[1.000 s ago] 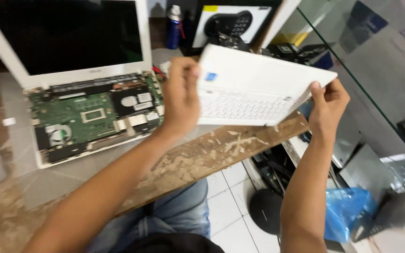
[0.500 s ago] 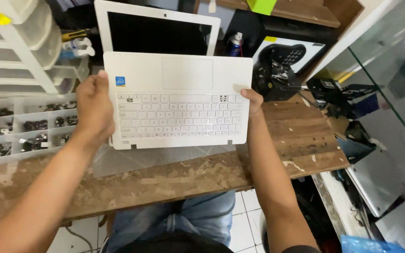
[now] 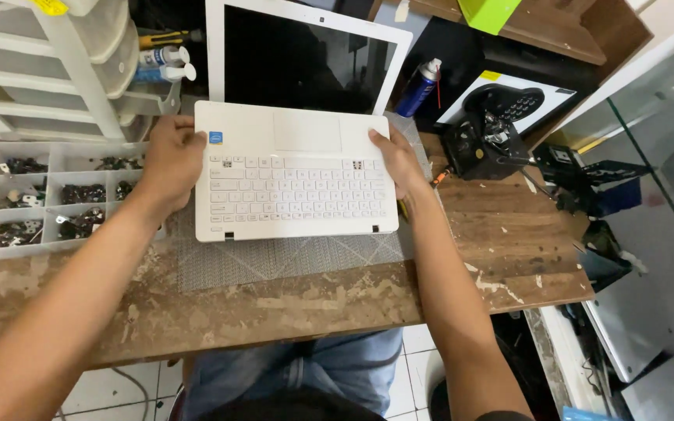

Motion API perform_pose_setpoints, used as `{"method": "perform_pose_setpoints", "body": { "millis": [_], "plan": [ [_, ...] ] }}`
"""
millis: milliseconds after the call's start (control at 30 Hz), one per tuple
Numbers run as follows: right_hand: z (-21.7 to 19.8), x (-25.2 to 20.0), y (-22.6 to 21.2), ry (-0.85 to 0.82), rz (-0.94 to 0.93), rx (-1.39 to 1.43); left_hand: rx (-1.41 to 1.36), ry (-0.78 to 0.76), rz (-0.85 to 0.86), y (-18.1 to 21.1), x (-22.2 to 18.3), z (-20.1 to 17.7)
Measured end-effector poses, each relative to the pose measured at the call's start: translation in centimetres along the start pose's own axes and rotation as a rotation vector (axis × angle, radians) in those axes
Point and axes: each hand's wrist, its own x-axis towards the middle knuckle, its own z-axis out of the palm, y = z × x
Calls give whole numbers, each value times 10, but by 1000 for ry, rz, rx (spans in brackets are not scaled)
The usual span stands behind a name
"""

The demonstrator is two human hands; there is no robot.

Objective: Disassembling a laptop to replace the keyboard and accessing internal components by removing screws.

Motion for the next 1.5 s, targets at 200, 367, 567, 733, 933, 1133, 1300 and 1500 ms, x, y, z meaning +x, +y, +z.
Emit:
{"method": "perform_pose_setpoints", "body": {
  "millis": [200, 367, 567, 733, 933, 1133, 1300, 1500],
  "plan": [
    [-13, 22, 25, -11, -68, -33, 394, -102, 46, -32, 30, -2],
    [-13, 29, 35, 13, -87, -128, 513, -143, 81, -2, 12, 0],
    [-20, 31, 34, 10, -120, -169, 481, -118, 115, 11, 1, 1],
    [-46, 37, 38, 38, -148, -55, 125, -98, 123, 15, 7, -9],
    [-59, 19, 32, 132, -223, 146, -481, -246, -107, 60, -38, 0],
    [20, -73, -21, 502, -409, 186, -397, -441, -191, 75, -80, 24],
    [63, -108, -8, 638, -522, 414, -286, -327, -64, 114, -98, 51],
    [33, -119, 47, 216, -568, 173, -149, -81, 77, 106, -47, 45]
  ]
}}
